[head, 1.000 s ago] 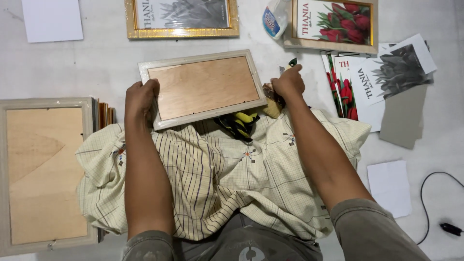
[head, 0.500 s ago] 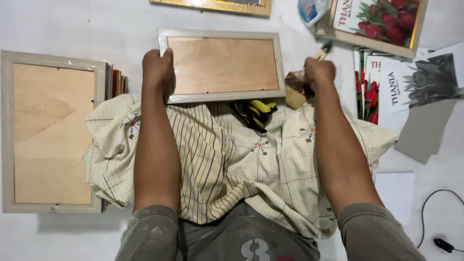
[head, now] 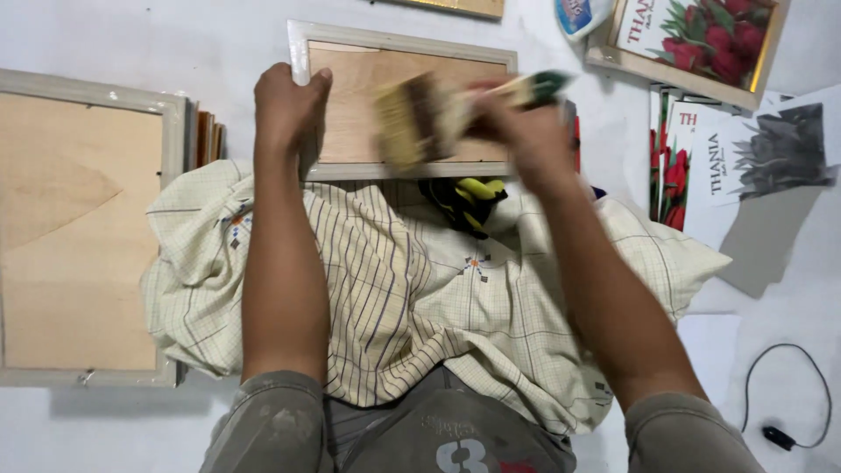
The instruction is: The person wipes the glass of a picture frame with a cloth, places a gray backing board and a plastic sheet inside, adds a wooden back panel, and flips the frame to reveal a printed image. They then wipe the frame's back with a brush.
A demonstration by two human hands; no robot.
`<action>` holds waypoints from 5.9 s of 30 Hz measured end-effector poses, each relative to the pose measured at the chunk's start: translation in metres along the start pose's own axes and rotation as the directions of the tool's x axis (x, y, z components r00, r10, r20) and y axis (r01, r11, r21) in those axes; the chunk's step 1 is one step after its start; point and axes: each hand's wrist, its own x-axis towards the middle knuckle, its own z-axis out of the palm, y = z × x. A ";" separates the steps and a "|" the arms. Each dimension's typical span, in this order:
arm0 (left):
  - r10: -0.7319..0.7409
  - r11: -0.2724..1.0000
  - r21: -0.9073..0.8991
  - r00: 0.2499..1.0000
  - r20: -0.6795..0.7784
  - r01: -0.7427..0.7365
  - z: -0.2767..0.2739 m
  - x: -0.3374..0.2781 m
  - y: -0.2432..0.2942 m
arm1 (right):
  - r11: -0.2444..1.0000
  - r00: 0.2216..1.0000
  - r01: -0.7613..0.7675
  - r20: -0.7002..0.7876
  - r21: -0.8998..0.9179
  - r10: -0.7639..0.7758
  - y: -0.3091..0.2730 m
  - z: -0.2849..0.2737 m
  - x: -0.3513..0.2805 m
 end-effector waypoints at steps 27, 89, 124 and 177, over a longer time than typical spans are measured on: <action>-0.044 0.999 -0.015 0.996 0.076 0.046 -0.022 -0.013 0.022 | 0.994 0.997 0.022 -0.074 -0.110 -0.030 0.010 0.024 0.107; 0.053 0.965 -0.262 0.995 0.081 -0.030 -0.020 -0.002 -0.005 | 0.596 0.916 0.203 -0.064 -0.777 -0.396 0.055 -0.026 -0.026; 0.196 0.887 -0.387 0.964 -0.182 -0.253 -0.041 -0.128 0.034 | 0.923 0.852 -0.358 -0.453 -0.139 0.262 0.156 -0.125 0.049; 0.717 0.642 -0.518 0.682 0.146 -0.565 0.113 -0.246 0.242 | 0.943 0.859 0.246 -0.500 0.225 -0.104 0.096 -0.290 -0.245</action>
